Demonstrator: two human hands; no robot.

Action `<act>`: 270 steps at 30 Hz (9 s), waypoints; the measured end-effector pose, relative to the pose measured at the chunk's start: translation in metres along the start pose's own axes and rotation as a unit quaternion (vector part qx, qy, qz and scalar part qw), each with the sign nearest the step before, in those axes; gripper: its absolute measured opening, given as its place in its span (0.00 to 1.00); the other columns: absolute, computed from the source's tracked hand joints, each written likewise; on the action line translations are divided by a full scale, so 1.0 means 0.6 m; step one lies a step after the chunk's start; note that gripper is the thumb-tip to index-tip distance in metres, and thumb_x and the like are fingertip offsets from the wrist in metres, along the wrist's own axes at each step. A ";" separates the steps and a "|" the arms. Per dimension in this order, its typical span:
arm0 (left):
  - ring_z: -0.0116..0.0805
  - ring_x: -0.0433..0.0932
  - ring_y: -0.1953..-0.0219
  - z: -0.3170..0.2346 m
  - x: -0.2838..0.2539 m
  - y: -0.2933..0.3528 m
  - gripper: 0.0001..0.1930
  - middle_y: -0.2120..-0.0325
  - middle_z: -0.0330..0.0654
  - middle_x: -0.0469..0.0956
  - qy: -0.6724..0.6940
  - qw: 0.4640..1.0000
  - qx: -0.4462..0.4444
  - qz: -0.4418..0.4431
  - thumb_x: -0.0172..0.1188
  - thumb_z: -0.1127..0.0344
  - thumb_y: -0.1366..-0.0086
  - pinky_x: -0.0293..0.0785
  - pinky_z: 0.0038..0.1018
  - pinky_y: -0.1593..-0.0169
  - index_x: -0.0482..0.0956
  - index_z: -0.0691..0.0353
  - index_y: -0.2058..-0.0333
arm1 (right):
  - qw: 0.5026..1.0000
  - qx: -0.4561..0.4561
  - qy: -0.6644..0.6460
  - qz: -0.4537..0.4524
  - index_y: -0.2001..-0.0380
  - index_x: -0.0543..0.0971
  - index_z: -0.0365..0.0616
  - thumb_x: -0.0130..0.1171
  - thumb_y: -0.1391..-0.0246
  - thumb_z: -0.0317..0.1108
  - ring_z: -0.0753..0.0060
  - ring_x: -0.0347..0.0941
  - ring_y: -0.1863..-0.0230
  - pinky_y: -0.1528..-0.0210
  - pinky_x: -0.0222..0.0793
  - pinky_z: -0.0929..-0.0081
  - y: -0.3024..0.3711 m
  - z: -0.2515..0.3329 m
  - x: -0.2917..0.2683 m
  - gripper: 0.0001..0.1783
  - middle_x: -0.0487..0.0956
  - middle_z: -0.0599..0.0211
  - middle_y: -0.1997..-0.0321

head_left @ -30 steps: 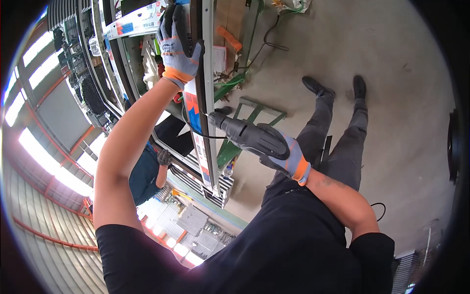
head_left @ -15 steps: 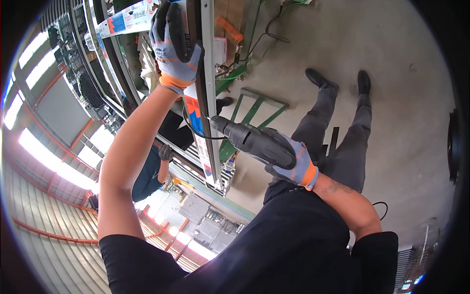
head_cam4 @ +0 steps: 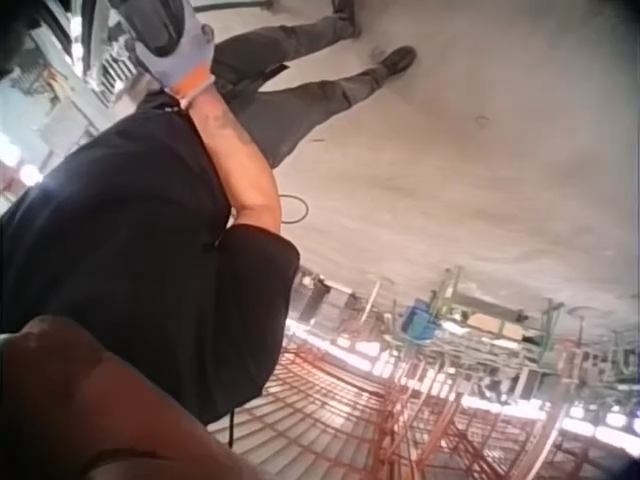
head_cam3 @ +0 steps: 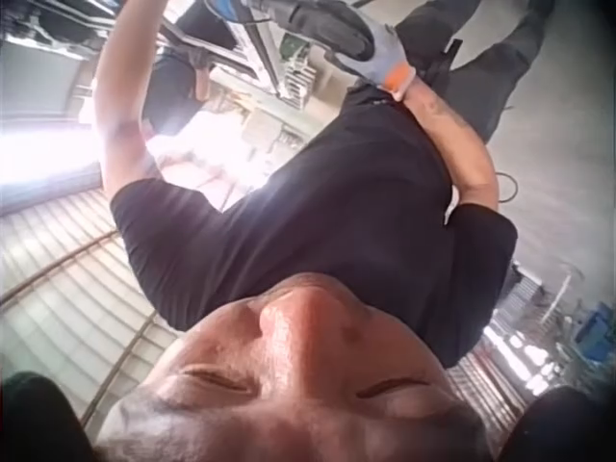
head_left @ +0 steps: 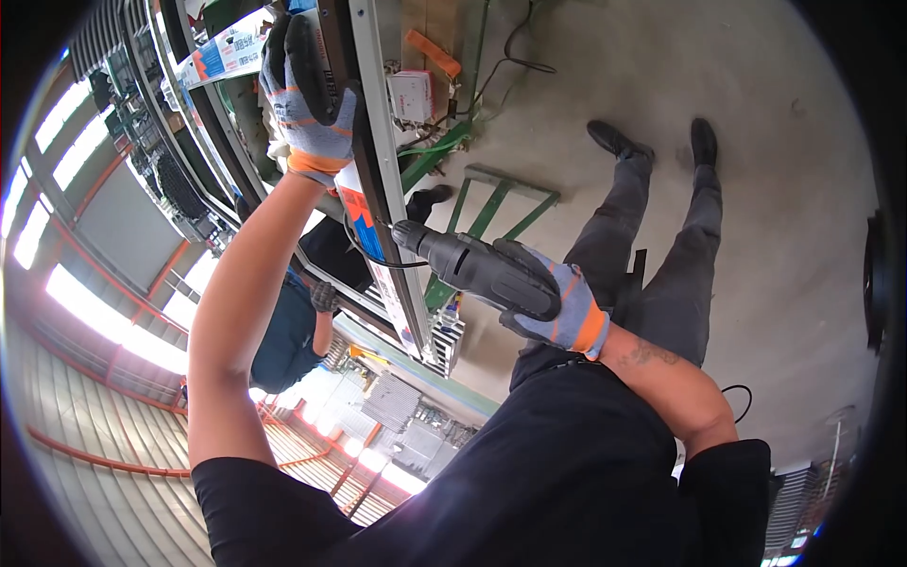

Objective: Assembling and securing components of a large metal window frame using a mallet and power drill.

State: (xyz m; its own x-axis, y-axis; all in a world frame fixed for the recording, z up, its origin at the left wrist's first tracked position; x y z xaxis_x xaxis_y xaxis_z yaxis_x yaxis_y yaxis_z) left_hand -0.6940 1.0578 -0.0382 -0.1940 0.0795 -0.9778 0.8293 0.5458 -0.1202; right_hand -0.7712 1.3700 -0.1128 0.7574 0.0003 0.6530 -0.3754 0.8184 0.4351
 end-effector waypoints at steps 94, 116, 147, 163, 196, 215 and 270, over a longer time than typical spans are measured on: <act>0.59 0.60 0.36 -0.004 0.003 -0.012 0.38 0.38 0.57 0.62 0.012 1.000 -0.021 -0.003 0.60 0.69 0.49 0.54 0.47 0.33 0.62 0.67 0.36 | 0.935 -0.151 0.317 0.047 0.47 0.75 0.41 0.67 0.58 0.37 0.54 0.78 0.63 0.61 0.73 0.65 -0.043 0.060 -0.001 0.32 0.80 0.60 0.58; 0.60 0.61 0.37 0.003 0.002 -0.005 0.38 0.38 0.58 0.63 0.011 1.000 -0.008 -0.015 0.55 0.69 0.50 0.55 0.47 0.34 0.63 0.66 0.37 | 0.921 -0.122 0.360 0.088 0.46 0.73 0.43 0.69 0.66 0.45 0.51 0.74 0.64 0.62 0.71 0.63 -0.053 0.022 0.014 0.40 0.77 0.56 0.61; 0.56 0.60 0.34 -0.015 -0.001 -0.004 0.33 0.37 0.55 0.63 0.003 1.000 0.010 -0.028 0.53 0.62 0.38 0.53 0.41 0.31 0.61 0.66 0.35 | 0.876 -0.191 0.433 0.086 0.45 0.73 0.41 0.65 0.56 0.44 0.51 0.75 0.65 0.63 0.71 0.62 -0.049 0.042 0.015 0.34 0.77 0.56 0.61; 0.54 0.61 0.34 -0.023 -0.002 -0.008 0.34 0.38 0.54 0.64 -0.001 0.999 0.032 -0.004 0.56 0.64 0.41 0.55 0.40 0.32 0.62 0.65 0.35 | 0.843 -0.149 0.495 0.150 0.47 0.75 0.50 0.64 0.63 0.51 0.56 0.74 0.64 0.59 0.69 0.61 -0.073 0.048 0.017 0.36 0.75 0.58 0.65; 0.56 0.73 0.52 -0.360 -0.128 0.706 0.15 0.56 0.54 0.76 -0.114 0.786 -0.473 -0.382 0.55 0.70 0.39 0.67 0.43 0.45 0.77 0.64 0.53 | 0.784 -0.335 0.489 -0.184 0.38 0.68 0.35 0.65 0.52 0.34 0.62 0.73 0.41 0.39 0.65 0.70 0.350 0.044 0.005 0.37 0.74 0.55 0.39; 0.51 0.78 0.61 -0.278 -0.084 1.043 0.08 0.67 0.45 0.80 -0.279 0.697 -0.573 -0.330 0.51 0.67 0.36 0.74 0.40 0.57 0.80 0.54 0.65 | 0.841 -0.275 0.464 0.047 0.46 0.76 0.34 0.68 0.63 0.32 0.46 0.73 0.41 0.38 0.66 0.66 0.223 -0.400 0.257 0.35 0.72 0.45 0.39; 0.53 0.79 0.68 -0.264 -0.092 1.109 0.12 0.73 0.50 0.79 -0.225 0.754 -0.557 -0.264 0.47 0.66 0.31 0.73 0.41 0.63 0.80 0.62 0.67 | 0.819 -0.331 0.454 0.114 0.40 0.67 0.29 0.71 0.68 0.32 0.50 0.78 0.54 0.51 0.74 0.65 0.216 -0.480 0.332 0.47 0.76 0.49 0.47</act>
State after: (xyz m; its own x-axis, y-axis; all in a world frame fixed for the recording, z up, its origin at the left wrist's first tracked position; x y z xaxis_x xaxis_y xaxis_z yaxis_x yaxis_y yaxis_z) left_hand -0.2145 1.5488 -0.0370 0.0628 -0.5494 -0.8332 -0.3060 0.7840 -0.5401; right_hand -0.5149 1.6419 -0.1048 0.9056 0.3787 -0.1910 -0.4188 0.8696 -0.2616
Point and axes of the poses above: each hand's wrist, its own y-axis away from the middle knuckle, its own x-axis out of the palm, z = x × y, the point moved 8 cm from there along -y, towards the middle knuckle
